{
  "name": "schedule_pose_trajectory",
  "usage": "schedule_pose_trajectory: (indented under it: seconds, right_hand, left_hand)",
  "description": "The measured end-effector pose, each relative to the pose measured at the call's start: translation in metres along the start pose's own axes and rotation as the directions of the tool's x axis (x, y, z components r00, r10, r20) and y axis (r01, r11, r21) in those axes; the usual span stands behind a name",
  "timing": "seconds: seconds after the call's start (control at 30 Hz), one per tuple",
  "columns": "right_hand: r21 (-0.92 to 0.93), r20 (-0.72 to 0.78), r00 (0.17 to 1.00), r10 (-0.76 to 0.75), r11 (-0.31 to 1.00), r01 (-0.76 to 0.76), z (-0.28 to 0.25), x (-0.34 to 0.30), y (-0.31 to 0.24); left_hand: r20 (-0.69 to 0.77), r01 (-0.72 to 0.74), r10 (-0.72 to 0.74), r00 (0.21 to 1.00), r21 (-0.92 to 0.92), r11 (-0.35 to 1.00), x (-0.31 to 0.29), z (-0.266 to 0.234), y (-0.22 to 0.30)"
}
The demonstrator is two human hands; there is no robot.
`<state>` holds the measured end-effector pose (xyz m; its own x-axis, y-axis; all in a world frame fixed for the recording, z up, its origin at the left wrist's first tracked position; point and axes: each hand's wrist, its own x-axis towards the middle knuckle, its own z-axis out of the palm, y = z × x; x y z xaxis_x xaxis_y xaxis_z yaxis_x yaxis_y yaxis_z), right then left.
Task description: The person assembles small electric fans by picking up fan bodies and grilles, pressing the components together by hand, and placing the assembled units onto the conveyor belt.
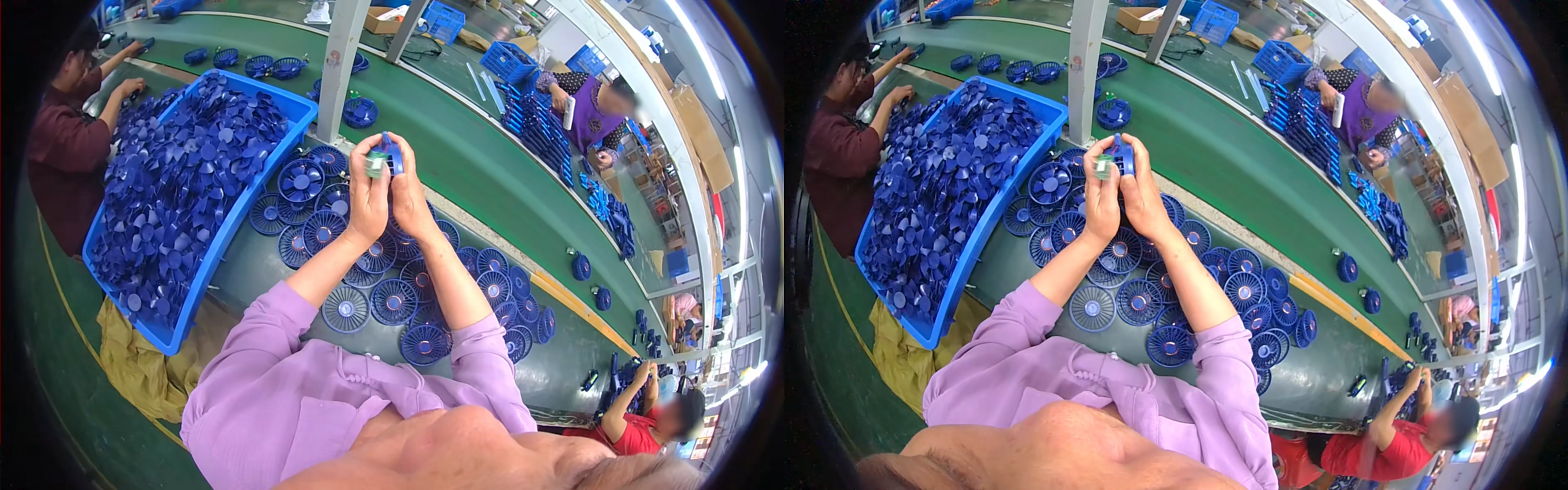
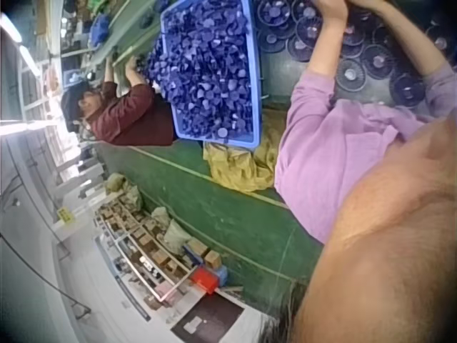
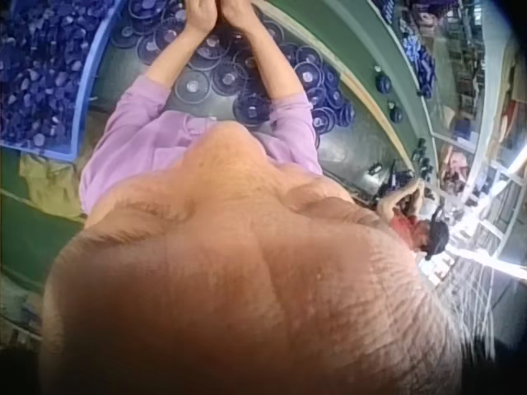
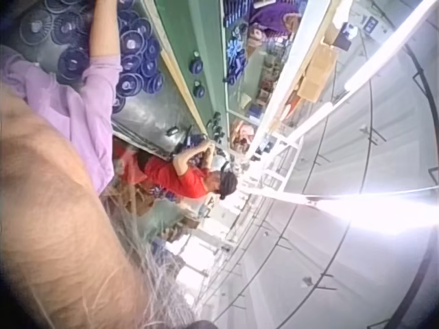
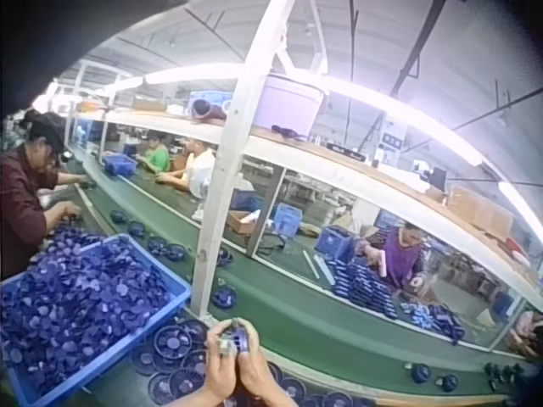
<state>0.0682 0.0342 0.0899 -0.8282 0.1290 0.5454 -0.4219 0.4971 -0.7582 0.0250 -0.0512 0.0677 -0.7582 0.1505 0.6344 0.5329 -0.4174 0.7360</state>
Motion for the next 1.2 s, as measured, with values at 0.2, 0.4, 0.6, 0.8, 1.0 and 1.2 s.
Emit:
schedule_pose_trajectory:
  seconds: [0.2, 0.4, 0.6, 0.8, 1.0, 1.2]
  right_hand:
    - [0.484, 0.149, 0.946, 0.288, 0.813, -0.324, -0.002, -0.006, 0.003]
    - [0.039, 0.093, 0.991, 0.091, 0.995, -0.095, -0.006, -0.009, 0.016]
    - [0.634, 0.004, 0.896, 0.444, 0.692, -0.345, 0.017, -0.022, 0.026]
    - [0.477, 0.003, 0.846, 0.533, 0.743, -0.470, -0.012, -0.007, 0.031]
    - [-0.455, -0.471, 0.790, 0.393, 0.659, -0.599, -0.153, -0.039, 0.099]
    - [-0.718, -0.076, 0.993, 0.093, 0.685, -0.119, -0.069, -0.041, 0.032]
  left_hand:
    - [0.128, -0.425, 0.407, 0.904, 0.355, 0.833, 0.008, -0.006, 0.006]
    - [0.050, 0.019, -0.015, 0.999, -0.090, 0.996, 0.004, -0.005, -0.013]
    - [0.060, -0.233, 0.226, 0.972, 0.161, 0.959, 0.003, -0.001, -0.013]
    - [0.241, -0.159, 0.096, 0.966, 0.259, 0.953, 0.015, -0.011, -0.014]
    - [0.415, -0.236, -0.229, 0.880, 0.802, 0.549, 0.047, -0.072, -0.021]
    - [0.371, -0.175, -0.491, 0.788, 0.900, 0.400, 0.042, -0.095, -0.041]
